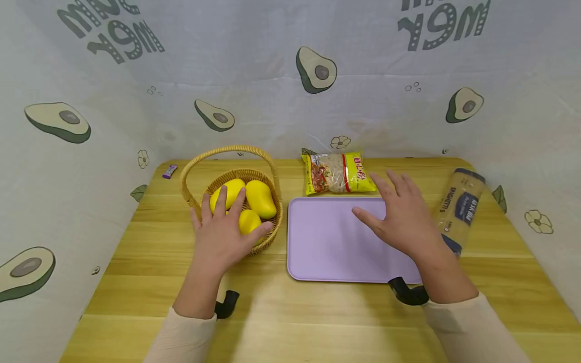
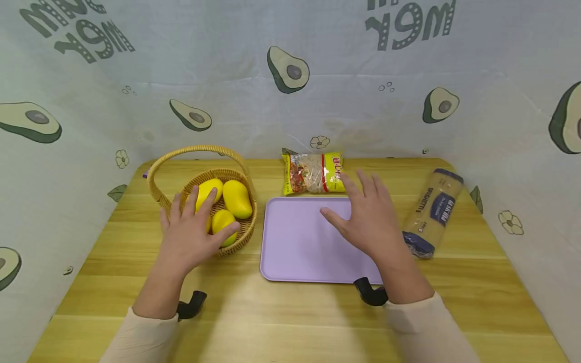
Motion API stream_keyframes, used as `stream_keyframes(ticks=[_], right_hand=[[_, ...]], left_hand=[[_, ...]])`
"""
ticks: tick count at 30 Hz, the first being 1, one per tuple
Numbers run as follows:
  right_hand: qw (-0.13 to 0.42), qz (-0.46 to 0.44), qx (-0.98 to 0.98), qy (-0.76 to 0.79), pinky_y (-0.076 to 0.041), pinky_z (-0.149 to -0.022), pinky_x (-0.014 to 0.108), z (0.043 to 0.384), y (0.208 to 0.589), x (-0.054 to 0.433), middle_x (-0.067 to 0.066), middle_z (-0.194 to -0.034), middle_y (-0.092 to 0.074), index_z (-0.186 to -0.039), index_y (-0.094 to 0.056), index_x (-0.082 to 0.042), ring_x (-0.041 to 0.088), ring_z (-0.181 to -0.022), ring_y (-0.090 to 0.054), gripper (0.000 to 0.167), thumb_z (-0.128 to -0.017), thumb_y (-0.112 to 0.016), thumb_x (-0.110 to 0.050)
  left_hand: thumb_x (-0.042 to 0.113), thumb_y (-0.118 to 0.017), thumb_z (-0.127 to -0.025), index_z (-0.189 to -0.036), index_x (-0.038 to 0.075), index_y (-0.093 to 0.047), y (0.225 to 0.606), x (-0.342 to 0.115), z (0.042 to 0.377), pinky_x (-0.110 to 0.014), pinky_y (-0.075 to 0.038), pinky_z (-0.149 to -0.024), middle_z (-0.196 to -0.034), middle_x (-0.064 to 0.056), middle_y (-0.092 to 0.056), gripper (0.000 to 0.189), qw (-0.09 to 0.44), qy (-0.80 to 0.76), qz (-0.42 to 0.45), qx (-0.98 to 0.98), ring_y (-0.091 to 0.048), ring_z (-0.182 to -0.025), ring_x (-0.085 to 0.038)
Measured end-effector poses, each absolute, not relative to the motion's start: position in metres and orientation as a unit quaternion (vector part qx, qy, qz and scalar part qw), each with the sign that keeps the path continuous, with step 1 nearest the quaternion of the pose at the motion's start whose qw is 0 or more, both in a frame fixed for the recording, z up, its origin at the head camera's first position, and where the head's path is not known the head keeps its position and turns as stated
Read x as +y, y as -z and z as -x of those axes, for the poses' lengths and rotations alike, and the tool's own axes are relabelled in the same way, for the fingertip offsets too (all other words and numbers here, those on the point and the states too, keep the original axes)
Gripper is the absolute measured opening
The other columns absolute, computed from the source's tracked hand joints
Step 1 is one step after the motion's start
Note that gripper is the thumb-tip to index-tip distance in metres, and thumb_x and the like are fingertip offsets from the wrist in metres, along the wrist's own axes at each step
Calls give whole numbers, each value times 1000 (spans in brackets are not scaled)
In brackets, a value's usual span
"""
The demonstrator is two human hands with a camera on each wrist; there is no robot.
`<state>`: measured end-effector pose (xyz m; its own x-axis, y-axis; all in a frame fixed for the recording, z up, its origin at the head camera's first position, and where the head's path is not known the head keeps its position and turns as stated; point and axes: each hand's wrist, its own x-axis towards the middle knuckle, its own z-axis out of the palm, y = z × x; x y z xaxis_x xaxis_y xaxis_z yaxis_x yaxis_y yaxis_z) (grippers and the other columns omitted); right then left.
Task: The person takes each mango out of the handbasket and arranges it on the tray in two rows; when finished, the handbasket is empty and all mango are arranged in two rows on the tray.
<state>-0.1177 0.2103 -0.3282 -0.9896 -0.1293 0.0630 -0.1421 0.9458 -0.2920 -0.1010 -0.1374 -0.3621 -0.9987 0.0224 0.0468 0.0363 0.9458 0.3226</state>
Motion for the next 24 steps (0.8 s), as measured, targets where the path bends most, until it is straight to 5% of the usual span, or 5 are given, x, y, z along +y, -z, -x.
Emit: stream_keyframes(ticks=[7,13,18,24], right_hand=[[28,-69,-983,-165,-28,-112,75,108,339,219,32,-159,-30,-157,-37,-4,56,-143,-29,88,-92,-70,-54],[12,-91,-978,-186,-33,-110,73,94,352,208,32,-156,-38,-155,-40,-2,55,-140,-37,86,-93,-69,-54],[8,-125,-965,-229,-37,-109,69,80,362,186,27,-155,-42,-154,-43,-7,51,-140,-42,78,-94,-70,-49],[1,-179,-940,-290,-45,-108,60,66,371,146,14,-152,-50,-152,-48,-14,38,-139,-50,72,-92,-74,-45]], left_hand=[[70,-57,-92,-160,21,-35,374,-156,82,-72,-13,-118,-168,-21,-21,86,81,218,1,-973,-15,-151,-54],[51,-60,-99,-154,15,-45,393,-165,69,-68,-34,-107,-161,-18,-31,67,153,314,-44,-936,-26,-144,-44],[35,-62,-102,-146,9,-53,411,-170,67,-63,-36,-108,-154,-19,-35,52,217,431,-92,-871,-32,-143,-39],[28,-54,-107,-134,3,-61,428,-177,76,-30,-39,-102,-149,-10,-41,38,241,589,-165,-753,-45,-127,-16]])
